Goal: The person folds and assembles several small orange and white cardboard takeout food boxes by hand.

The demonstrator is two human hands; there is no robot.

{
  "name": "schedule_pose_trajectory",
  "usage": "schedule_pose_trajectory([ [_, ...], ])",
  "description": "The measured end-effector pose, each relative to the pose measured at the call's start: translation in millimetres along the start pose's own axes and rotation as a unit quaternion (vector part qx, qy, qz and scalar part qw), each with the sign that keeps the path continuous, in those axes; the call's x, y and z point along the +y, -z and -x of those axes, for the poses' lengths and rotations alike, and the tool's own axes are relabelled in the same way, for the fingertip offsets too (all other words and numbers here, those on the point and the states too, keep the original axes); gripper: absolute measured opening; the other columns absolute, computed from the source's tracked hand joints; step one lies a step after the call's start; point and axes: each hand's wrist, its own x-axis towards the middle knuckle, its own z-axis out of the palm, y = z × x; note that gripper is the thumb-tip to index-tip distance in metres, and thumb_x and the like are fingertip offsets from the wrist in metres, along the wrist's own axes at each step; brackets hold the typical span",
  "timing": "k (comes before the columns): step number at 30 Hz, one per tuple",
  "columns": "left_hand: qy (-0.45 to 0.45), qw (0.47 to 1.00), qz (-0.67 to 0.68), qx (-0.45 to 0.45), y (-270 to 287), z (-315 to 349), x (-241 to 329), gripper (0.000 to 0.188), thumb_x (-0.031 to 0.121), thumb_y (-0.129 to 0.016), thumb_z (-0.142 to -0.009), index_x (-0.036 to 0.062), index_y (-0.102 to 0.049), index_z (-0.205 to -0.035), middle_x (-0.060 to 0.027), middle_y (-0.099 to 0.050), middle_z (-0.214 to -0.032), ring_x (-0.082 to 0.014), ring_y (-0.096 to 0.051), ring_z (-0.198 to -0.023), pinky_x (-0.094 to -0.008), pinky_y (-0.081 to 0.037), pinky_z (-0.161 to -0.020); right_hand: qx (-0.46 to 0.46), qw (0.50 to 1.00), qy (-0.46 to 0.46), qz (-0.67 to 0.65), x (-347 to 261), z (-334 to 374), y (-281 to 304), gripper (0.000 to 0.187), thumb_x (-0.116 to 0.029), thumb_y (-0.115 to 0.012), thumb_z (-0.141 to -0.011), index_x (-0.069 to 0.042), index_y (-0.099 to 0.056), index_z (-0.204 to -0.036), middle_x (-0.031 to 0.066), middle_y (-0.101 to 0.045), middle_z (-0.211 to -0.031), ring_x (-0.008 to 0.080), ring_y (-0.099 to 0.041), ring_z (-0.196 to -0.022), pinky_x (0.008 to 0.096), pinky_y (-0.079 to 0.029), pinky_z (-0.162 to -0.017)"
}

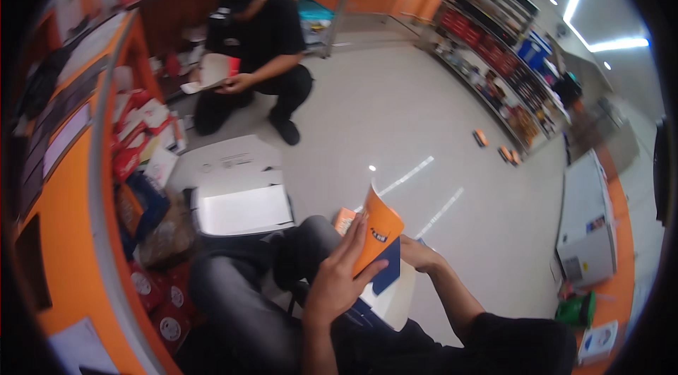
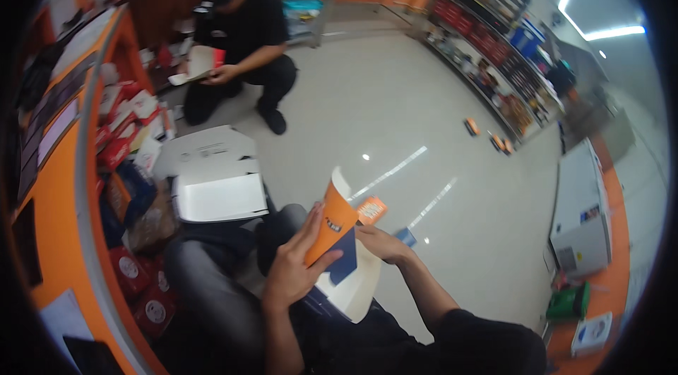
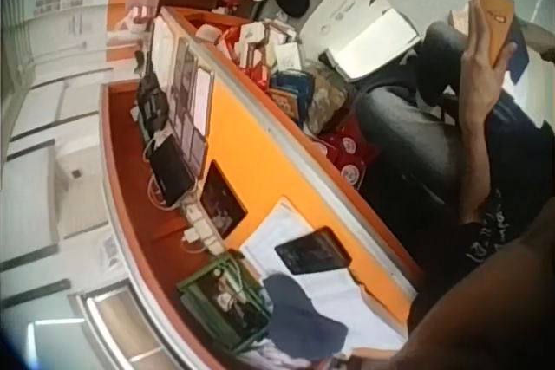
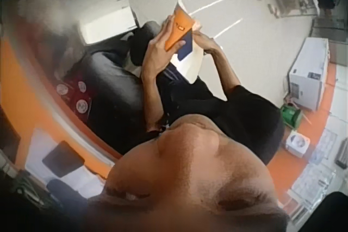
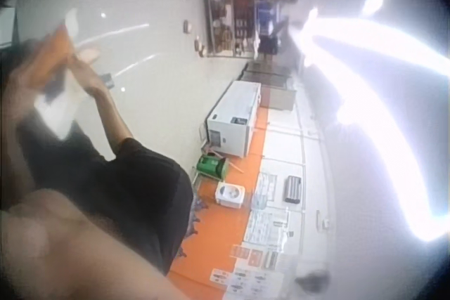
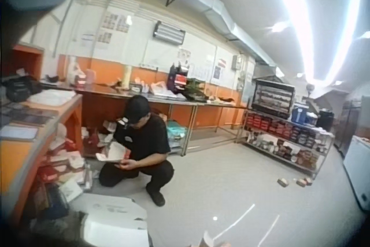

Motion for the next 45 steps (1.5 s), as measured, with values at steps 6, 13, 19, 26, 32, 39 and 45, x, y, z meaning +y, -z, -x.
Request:
schedule_pose_trajectory([
  [6, 0.164, 0.961, -0.004, 0.224, 21, 8, -20, 0.023, 0.017, -0.060, -0.098, -0.0034, -0.063, -0.087, -0.0211, -0.057, -0.064, -0.0205, -0.052, -0.047, -0.0348, -0.037, -0.047, -0.042, 0.990, 0.003, -0.131, -1, 16, 41, 0.042, -0.028, -0.054, -0.100, 0.007, -0.061, -0.123, 0.0127, -0.066, -0.118, 0.0194, -0.062, -0.108, 0.0307, -0.050, -0.090],
  [13, 0.088, 0.929, 0.199, 0.300, 12, 9, -39, 0.041, 0.024, -0.055, -0.103, -0.0005, -0.045, -0.070, 0.0018, -0.032, -0.056, -0.0052, -0.027, -0.055, -0.0284, -0.023, -0.048, -0.021, 0.915, 0.229, -0.330, -9, 0, 66, 0.054, -0.038, -0.072, -0.087, -0.001, -0.059, -0.125, 0.0132, -0.064, -0.124, 0.0290, -0.058, -0.118, 0.0453, -0.045, -0.102],
  [19, 0.104, 0.938, 0.164, 0.285, 14, 9, -36, 0.042, 0.025, -0.055, -0.103, -0.0003, -0.045, -0.070, 0.0015, -0.031, -0.055, -0.0051, -0.026, -0.055, -0.0288, -0.022, -0.047, 0.006, 0.914, 0.287, -0.286, -42, 10, 35, 0.041, -0.028, -0.080, -0.081, 0.003, -0.068, -0.106, 0.0075, -0.069, -0.100, 0.0162, -0.063, -0.087, 0.0329, -0.050, -0.076],
  [26, 0.120, 0.949, 0.155, 0.247, 9, 5, -34, 0.034, 0.022, -0.056, -0.102, -0.0011, -0.054, -0.078, 0.0001, -0.043, -0.060, -0.0043, -0.036, -0.059, -0.0263, -0.030, -0.050, -0.006, 0.935, 0.353, -0.010, -90, 30, 41, 0.025, -0.018, -0.071, -0.090, 0.007, -0.071, -0.087, -0.0007, -0.066, -0.075, 0.0047, -0.051, -0.064, 0.0228, -0.041, -0.058],
  [32, 0.058, 0.801, 0.555, 0.219, 22, 5, -21, 0.047, 0.024, -0.060, -0.098, -0.0006, -0.050, -0.137, -0.0142, -0.069, -0.105, -0.0135, -0.065, -0.087, -0.0281, -0.051, -0.078, 0.069, 0.955, 0.280, 0.071, -53, 19, 60, 0.019, -0.008, -0.063, -0.095, 0.008, -0.071, -0.101, 0.0020, -0.070, -0.081, 0.0053, -0.056, -0.070, 0.0226, -0.045, -0.065],
  [39, 0.098, 0.993, 0.073, -0.005, 6, 9, -39, 0.028, 0.016, -0.059, -0.095, 0.0067, -0.068, -0.119, -0.0269, -0.066, -0.098, -0.0420, -0.065, -0.087, -0.0412, -0.051, -0.080, -0.054, 0.975, 0.213, 0.027, -71, 38, 38, 0.033, -0.008, -0.067, -0.091, 0.004, -0.066, -0.122, 0.0104, -0.074, -0.090, 0.0125, -0.064, -0.082, 0.0337, -0.052, -0.081],
  [45, 0.147, 0.981, 0.103, -0.072, 20, 5, -33, 0.027, 0.017, -0.060, -0.096, 0.0050, -0.069, -0.118, -0.0281, -0.065, -0.100, -0.0379, -0.068, -0.086, -0.0402, -0.052, -0.076, -0.068, 0.890, 0.186, 0.410, -101, 22, 27, 0.033, -0.006, -0.064, -0.091, -0.001, -0.066, -0.124, 0.0176, -0.075, -0.092, 0.0124, -0.069, -0.078, 0.0290, -0.054, -0.072],
])
